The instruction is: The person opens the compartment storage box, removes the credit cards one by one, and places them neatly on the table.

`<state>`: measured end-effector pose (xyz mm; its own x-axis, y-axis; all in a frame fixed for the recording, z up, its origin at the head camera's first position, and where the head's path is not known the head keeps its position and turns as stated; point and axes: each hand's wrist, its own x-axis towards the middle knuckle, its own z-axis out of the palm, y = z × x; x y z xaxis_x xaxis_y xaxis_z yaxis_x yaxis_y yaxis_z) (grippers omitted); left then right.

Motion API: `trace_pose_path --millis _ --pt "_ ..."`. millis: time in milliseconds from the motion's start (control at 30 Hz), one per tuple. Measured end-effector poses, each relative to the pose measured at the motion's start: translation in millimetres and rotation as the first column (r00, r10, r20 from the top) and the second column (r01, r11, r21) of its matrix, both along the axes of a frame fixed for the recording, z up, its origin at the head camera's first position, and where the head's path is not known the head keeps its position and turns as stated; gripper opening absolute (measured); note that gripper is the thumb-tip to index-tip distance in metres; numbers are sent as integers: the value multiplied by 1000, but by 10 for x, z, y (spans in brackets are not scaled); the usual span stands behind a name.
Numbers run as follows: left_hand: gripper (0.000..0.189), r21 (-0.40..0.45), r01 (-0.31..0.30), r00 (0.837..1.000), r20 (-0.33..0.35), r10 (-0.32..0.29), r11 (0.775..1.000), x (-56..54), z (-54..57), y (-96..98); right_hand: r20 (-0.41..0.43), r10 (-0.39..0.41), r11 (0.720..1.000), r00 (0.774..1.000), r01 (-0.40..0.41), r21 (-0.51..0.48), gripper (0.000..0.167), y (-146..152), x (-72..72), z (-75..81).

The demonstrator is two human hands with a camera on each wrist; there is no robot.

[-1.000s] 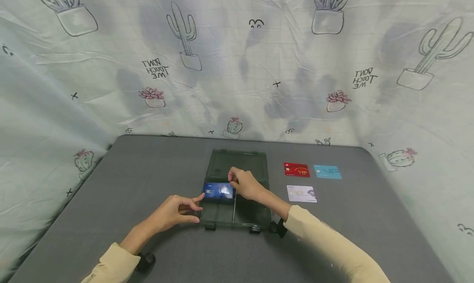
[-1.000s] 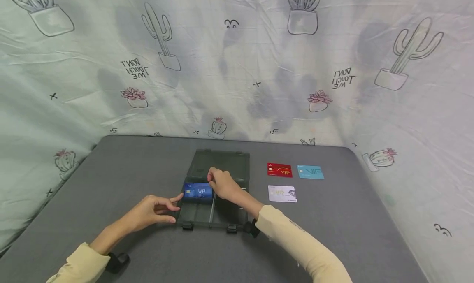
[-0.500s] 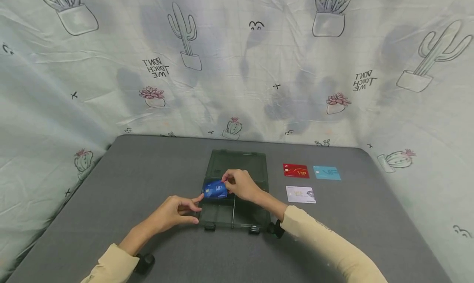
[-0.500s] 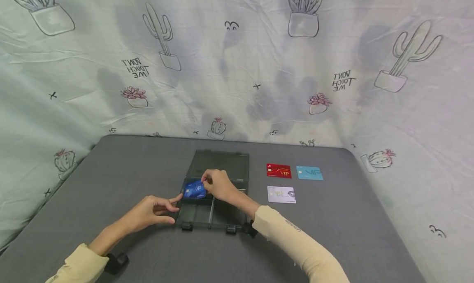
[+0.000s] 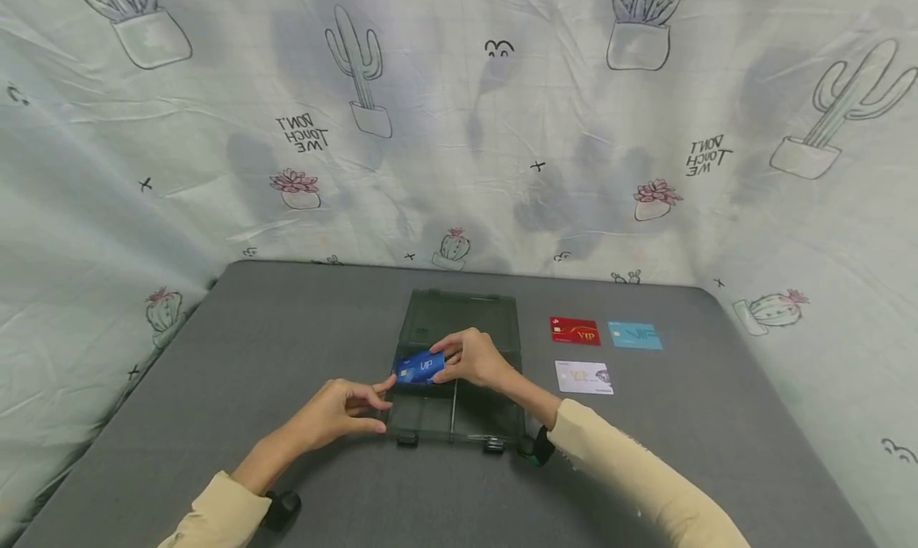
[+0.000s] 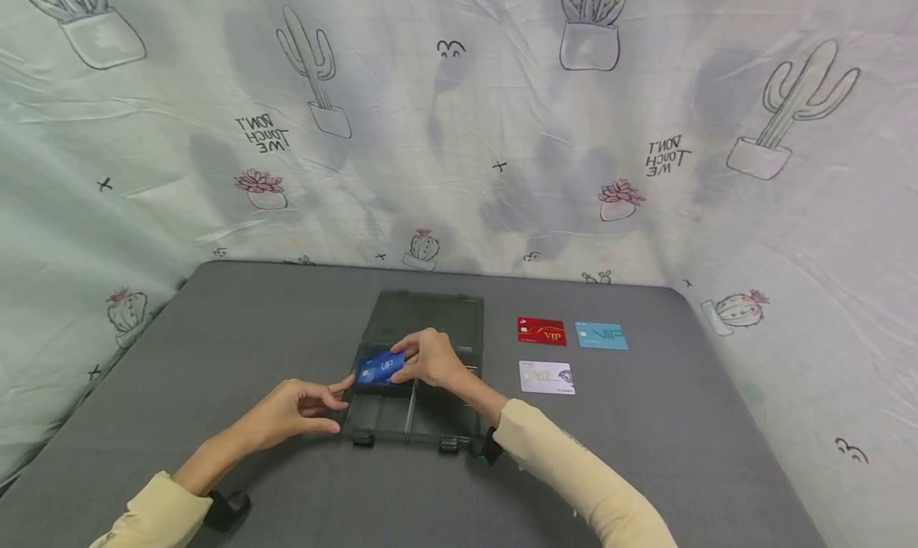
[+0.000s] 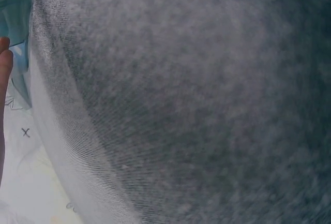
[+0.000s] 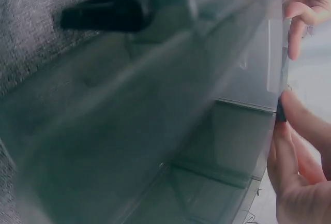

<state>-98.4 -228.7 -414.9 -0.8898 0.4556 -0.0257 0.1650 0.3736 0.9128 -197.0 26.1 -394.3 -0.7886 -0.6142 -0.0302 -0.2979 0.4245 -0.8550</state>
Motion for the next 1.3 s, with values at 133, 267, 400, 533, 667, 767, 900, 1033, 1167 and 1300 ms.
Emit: trace_pose_path --millis 133,267,400,533,667,767,900,1033,1167,1300 --pt "27 2 5 1000 8 -5 1000 7 -2 5 42 -69 997 997 71 -32 34 31 19 22" --pt "28 -5 2 1000 9 -2 1000 13 -14 8 126 -125 988 984 135 -70 34 79 14 43" --pt "29 -16 -5 1000 7 5 1000 7 -25 12 181 -137 982 974 158 -106 36 144 7 56" --pt "28 -16 -6 1000 2 6 1000 -2 -31 12 206 -110 980 972 141 -141 39 216 14 61" --pt "26 -5 -3 1000 -1 3 1000 -4 -28 3 237 -51 977 970 98 -192 40 285 18 53" --pt "25 -3 1 1000 -3 -1 1000 -2 -20 -6 230 -31 978 973 77 -195 41 341 29 49" --pt "25 -3 7 1000 -13 -7 1000 0 -17 -9 229 -27 981 973 69 -180 41 432 58 31" --pt "26 0 17 999 -35 -17 1000 1 -28 -9 234 -18 983 972 61 -175 41 550 88 -3" --pt "26 4 26 998 -54 -26 1000 3 -44 -18 260 1 979 966 52 -199 42 685 110 -20" --pt "26 3 22 999 -39 -21 1000 8 -31 -19 321 35 970 946 45 -237 43 825 134 -25"
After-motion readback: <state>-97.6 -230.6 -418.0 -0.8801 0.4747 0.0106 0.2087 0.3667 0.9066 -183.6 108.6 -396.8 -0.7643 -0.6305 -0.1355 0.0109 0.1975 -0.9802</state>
